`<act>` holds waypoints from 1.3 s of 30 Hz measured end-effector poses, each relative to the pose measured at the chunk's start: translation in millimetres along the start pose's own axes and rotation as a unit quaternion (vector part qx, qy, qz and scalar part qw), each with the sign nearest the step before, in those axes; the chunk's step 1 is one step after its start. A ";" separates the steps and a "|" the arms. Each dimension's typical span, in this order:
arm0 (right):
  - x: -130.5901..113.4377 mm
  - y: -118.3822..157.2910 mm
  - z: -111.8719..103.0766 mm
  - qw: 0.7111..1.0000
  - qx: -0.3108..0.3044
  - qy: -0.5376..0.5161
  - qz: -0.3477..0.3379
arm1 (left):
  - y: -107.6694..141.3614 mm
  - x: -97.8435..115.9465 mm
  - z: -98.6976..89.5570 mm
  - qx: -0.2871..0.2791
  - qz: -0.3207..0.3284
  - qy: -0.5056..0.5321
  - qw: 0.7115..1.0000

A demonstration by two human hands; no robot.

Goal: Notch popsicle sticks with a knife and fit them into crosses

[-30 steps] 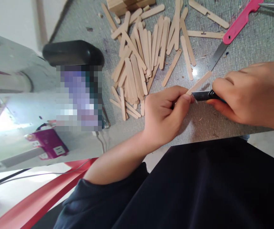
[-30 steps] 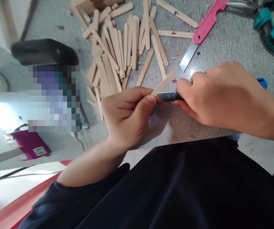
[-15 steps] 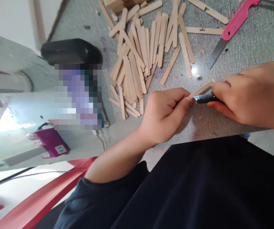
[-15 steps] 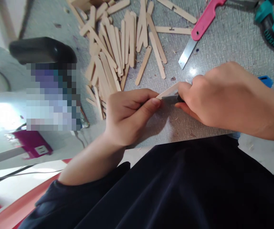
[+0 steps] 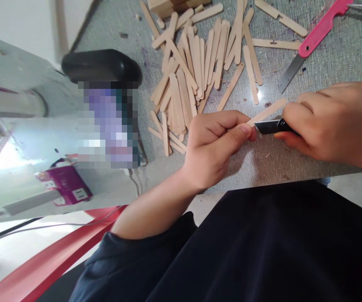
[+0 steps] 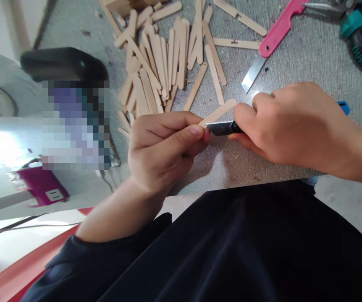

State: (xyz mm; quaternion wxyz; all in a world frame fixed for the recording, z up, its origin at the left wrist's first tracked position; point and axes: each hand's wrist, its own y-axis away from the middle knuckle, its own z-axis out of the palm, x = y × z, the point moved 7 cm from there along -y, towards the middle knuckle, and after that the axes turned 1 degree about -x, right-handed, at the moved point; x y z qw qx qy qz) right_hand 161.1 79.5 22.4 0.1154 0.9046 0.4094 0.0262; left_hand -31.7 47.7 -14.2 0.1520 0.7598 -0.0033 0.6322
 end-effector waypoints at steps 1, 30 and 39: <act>-0.8 -0.2 -0.6 1.000 0.002 0.010 -0.004 | 0.3 -0.8 0.1 0.001 -0.002 0.002 1.000; -9.9 9.0 -3.5 1.000 0.005 0.019 0.006 | 5.1 11.7 8.2 0.044 0.140 -0.062 0.987; -6.8 5.5 -2.1 1.000 0.007 0.001 0.026 | 4.9 -2.9 5.5 0.025 0.094 0.047 0.994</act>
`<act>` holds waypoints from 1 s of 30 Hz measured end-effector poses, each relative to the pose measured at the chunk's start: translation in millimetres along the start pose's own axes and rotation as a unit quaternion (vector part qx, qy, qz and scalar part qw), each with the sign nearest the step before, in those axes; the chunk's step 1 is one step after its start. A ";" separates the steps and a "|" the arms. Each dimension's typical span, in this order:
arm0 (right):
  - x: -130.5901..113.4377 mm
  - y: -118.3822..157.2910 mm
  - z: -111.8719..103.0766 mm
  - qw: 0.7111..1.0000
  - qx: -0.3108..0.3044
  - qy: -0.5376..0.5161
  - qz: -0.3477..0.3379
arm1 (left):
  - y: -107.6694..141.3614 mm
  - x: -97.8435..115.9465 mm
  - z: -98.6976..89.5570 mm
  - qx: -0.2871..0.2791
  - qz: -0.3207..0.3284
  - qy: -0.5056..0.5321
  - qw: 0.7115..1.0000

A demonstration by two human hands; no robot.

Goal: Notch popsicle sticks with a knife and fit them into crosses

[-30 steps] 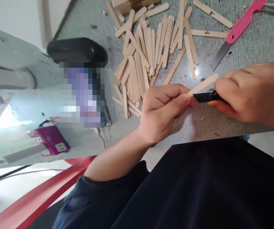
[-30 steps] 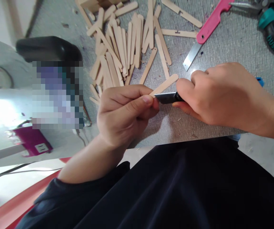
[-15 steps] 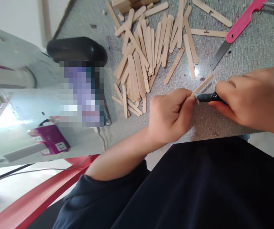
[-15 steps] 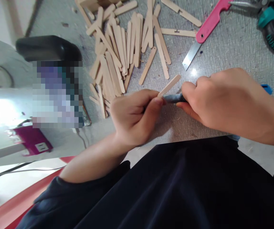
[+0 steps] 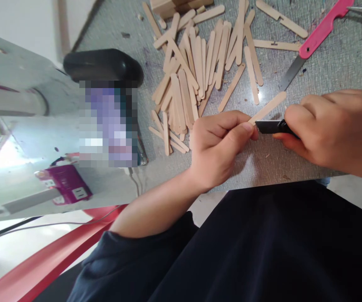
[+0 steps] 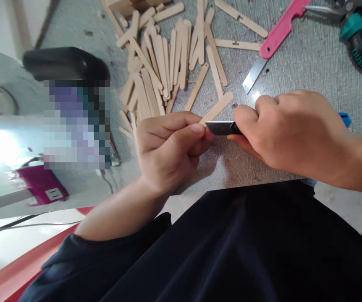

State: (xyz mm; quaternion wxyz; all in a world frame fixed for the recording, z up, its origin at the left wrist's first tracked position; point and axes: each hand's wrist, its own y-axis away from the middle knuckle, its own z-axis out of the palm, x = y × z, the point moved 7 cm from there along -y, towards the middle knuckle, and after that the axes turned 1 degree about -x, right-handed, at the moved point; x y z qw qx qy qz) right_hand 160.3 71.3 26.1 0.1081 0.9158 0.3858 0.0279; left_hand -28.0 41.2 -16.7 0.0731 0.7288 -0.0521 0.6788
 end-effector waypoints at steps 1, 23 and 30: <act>-1.7 1.4 -0.5 1.000 0.007 0.013 -0.010 | 0.2 3.4 -0.1 0.005 0.014 -0.026 1.000; -0.1 -0.4 3.8 0.999 -0.031 0.006 -0.004 | -1.5 15.6 3.1 0.024 0.079 -0.194 0.978; 1.6 -2.3 2.8 1.000 -0.028 -0.004 0.003 | -2.7 2.9 -0.3 0.021 -0.002 -0.074 0.997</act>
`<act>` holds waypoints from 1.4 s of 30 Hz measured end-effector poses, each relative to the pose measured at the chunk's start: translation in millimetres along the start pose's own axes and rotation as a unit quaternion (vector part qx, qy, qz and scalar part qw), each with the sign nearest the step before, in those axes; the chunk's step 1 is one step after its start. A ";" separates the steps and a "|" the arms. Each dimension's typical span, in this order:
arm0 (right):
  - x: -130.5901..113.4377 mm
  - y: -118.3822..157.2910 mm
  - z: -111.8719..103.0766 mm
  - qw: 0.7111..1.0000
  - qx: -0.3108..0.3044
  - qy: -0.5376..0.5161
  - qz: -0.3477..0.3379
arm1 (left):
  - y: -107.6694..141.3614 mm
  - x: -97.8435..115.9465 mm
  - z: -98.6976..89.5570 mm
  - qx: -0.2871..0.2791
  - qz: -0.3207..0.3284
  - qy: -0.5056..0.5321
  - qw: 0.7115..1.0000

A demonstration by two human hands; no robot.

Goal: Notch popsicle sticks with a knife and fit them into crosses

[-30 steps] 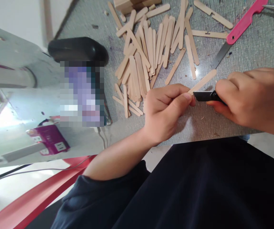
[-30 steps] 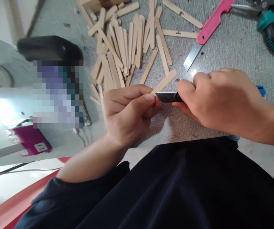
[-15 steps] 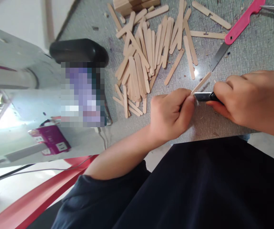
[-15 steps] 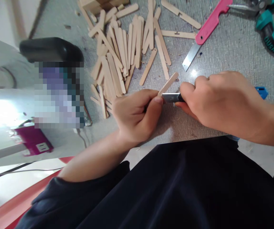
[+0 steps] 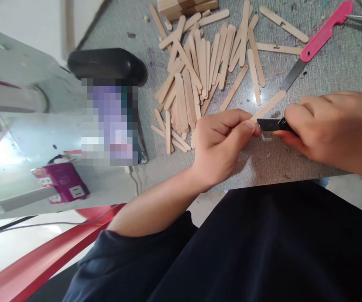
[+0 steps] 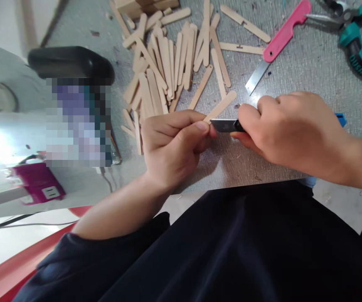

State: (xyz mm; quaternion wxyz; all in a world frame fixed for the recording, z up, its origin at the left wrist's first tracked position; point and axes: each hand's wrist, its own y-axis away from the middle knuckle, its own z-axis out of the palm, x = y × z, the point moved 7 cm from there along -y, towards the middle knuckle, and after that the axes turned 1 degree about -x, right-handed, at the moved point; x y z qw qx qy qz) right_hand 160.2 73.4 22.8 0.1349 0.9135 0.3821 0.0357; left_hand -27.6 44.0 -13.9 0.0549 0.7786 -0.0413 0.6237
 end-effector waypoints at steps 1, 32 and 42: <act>-0.7 0.7 0.4 1.000 -0.007 0.009 -0.004 | 0.6 4.3 -0.3 0.006 0.027 -0.035 0.999; 4.6 1.4 7.5 0.999 -0.011 -0.043 0.020 | -0.3 18.7 1.9 0.036 0.098 -0.140 0.985; 15.1 2.2 -0.5 0.978 0.000 -0.209 -0.012 | -9.6 9.3 -10.5 0.053 0.057 -0.155 0.985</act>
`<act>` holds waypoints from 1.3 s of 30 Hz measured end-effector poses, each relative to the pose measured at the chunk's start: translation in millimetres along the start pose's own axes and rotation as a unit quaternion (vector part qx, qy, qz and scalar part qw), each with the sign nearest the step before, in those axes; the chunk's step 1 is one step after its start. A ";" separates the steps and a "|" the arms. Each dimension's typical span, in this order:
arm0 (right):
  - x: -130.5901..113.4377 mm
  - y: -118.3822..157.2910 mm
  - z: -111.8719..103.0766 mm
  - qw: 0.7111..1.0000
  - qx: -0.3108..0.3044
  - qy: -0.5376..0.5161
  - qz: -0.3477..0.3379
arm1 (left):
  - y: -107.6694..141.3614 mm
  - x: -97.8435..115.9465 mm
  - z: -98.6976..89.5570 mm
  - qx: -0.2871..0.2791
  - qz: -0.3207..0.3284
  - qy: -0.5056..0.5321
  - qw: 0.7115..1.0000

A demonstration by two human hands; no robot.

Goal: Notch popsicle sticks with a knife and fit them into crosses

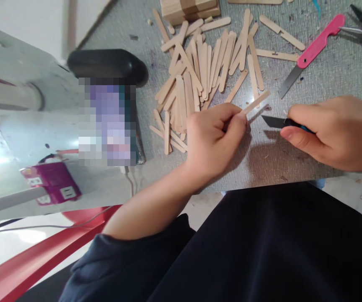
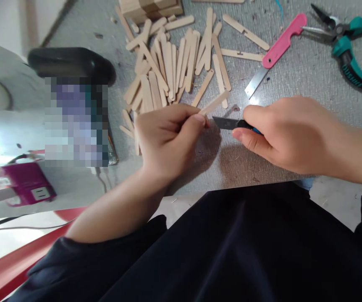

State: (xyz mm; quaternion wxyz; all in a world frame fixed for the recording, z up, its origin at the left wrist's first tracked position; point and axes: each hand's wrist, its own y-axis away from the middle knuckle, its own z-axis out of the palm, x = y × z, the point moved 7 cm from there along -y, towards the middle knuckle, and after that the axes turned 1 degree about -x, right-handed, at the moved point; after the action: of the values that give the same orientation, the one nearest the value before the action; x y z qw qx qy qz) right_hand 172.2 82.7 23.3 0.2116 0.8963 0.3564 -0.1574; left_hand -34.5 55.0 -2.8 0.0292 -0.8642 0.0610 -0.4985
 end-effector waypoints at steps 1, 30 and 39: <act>-0.8 0.3 -0.7 0.998 -0.011 -0.054 0.004 | -2.4 -4.1 1.9 -0.016 -0.019 0.030 0.999; 9.9 -3.5 44.1 0.854 -0.197 -0.452 0.167 | 10.6 13.5 14.5 -0.099 -0.017 -0.117 0.988; -1.5 -12.7 9.8 0.980 -0.070 -0.166 0.080 | 12.4 12.1 25.9 -0.148 -0.029 -0.279 0.948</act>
State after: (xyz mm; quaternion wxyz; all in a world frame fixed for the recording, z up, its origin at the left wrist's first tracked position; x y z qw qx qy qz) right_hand 161.0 85.4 12.1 0.3418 0.8663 0.2532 -0.2617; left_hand -7.0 40.8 -6.8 -0.0978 -0.9649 0.0980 -0.2232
